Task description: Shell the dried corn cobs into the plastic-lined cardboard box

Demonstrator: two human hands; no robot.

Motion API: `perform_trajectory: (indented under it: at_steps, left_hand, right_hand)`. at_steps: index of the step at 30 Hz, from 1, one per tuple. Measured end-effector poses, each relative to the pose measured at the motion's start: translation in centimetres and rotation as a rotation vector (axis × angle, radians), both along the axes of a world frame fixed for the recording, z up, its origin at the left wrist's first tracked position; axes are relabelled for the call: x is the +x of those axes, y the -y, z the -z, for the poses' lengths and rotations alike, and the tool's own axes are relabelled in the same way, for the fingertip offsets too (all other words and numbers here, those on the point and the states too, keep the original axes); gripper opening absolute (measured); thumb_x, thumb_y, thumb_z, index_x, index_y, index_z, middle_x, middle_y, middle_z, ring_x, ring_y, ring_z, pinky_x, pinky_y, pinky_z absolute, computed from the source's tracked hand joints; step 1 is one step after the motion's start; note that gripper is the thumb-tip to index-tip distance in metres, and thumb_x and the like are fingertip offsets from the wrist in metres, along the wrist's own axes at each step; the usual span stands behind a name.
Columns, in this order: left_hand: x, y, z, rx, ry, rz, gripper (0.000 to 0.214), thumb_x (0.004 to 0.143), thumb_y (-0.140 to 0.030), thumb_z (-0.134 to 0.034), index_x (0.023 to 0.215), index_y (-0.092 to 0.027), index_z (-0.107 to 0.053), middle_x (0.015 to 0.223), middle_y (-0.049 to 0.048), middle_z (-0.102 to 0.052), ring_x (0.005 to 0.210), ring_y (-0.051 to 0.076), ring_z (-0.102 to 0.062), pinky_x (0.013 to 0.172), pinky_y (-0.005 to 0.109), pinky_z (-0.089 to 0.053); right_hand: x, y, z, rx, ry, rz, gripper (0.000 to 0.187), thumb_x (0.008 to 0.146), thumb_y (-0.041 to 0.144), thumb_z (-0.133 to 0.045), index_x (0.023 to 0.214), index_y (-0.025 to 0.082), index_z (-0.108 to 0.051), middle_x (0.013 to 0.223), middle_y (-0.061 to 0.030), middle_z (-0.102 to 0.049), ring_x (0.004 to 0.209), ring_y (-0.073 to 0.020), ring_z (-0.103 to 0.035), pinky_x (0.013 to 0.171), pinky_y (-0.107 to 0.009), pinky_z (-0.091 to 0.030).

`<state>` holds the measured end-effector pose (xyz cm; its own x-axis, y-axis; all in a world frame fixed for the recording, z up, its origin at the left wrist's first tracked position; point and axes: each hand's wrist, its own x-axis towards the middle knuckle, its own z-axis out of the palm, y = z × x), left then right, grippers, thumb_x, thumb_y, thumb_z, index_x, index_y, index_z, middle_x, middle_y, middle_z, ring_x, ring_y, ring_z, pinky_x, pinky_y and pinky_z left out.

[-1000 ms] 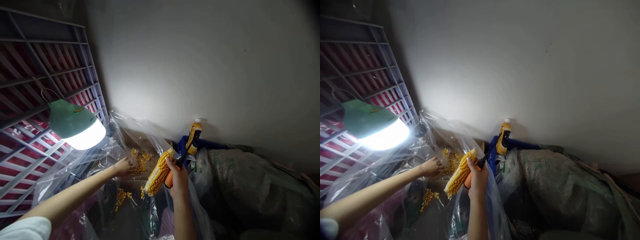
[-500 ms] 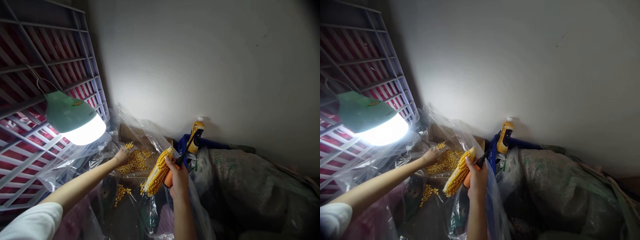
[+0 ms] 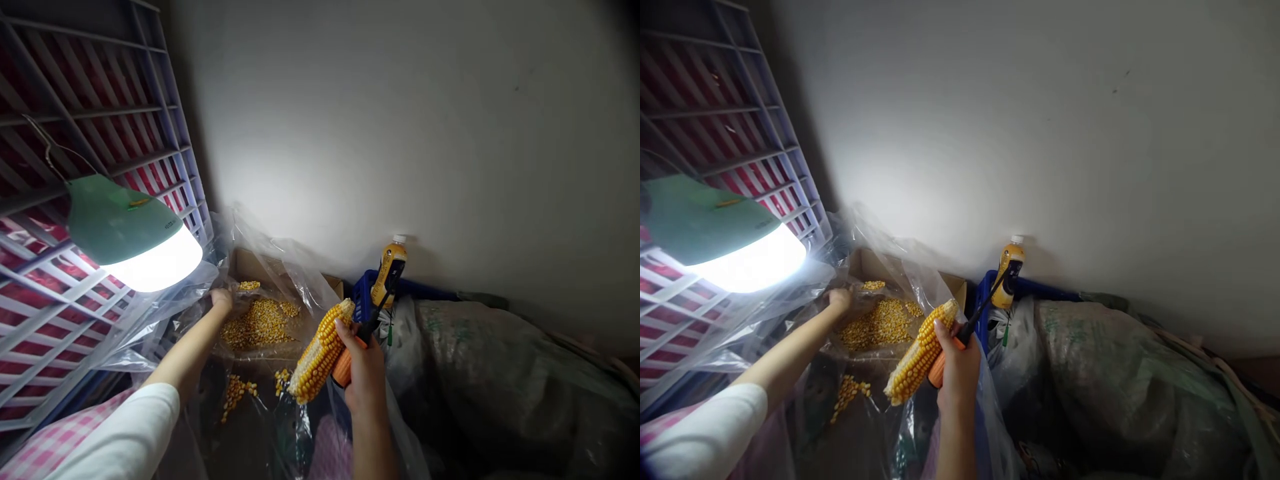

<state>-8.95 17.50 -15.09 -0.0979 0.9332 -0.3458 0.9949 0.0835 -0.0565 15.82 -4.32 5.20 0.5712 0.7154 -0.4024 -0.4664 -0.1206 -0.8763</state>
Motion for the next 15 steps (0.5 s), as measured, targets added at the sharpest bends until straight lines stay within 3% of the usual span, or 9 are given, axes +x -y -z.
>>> perform_trajectory:
  at_steps: [3, 6, 11, 15]
  left_hand:
    - [1.9, 0.0, 0.2, 0.057, 0.108, 0.083, 0.036, 0.083, -0.015, -0.034, 0.109, -0.008, -0.057, 0.108, 0.0233, -0.056, 0.107, 0.031, -0.051, 0.082, 0.046, -0.042]
    - [3.4, -0.9, 0.6, 0.096, 0.206, 0.1, 0.035, 0.085, -0.019, -0.033, 0.113, -0.015, -0.053, 0.117, 0.0163, -0.053, 0.11, 0.023, -0.05, 0.086, 0.032, -0.042]
    - [4.1, -4.0, 2.2, 0.038, 0.221, -0.151, 0.051, 0.085, -0.033, -0.031, 0.118, 0.005, -0.043, 0.113, 0.0293, -0.051, 0.1, 0.028, -0.056, 0.074, 0.032, -0.046]
    - [3.5, -5.8, 4.0, -0.045, 0.242, -0.217, 0.057, 0.081, -0.045, -0.038, 0.113, 0.001, -0.051, 0.106, 0.028, -0.057, 0.095, 0.031, -0.059, 0.066, 0.034, -0.048]
  right_hand:
    - [-0.2, 0.0, 0.0, -0.002, -0.011, -0.006, 0.039, 0.045, 0.029, -0.077, 0.069, 0.016, -0.049, 0.061, 0.0046, -0.058, 0.062, -0.0128, -0.056, 0.06, -0.024, -0.045]
    - [-0.8, 0.1, -0.3, -0.011, -0.01, -0.011, 0.038, 0.046, 0.031, -0.077, 0.066, 0.017, -0.049, 0.06, 0.0048, -0.058, 0.062, -0.0127, -0.057, 0.061, -0.024, -0.045]
    - [-1.3, 0.4, -0.4, -0.043, -0.016, -0.054, 0.038, 0.048, 0.032, -0.077, 0.077, 0.015, -0.057, 0.068, 0.0011, -0.063, 0.068, -0.0158, -0.06, 0.063, -0.026, -0.046]
    - [-1.3, 0.2, -0.1, -0.067, -0.009, -0.052, 0.037, 0.048, 0.032, -0.077, 0.076, 0.015, -0.058, 0.068, 0.0007, -0.064, 0.069, -0.0165, -0.061, 0.063, -0.026, -0.047]
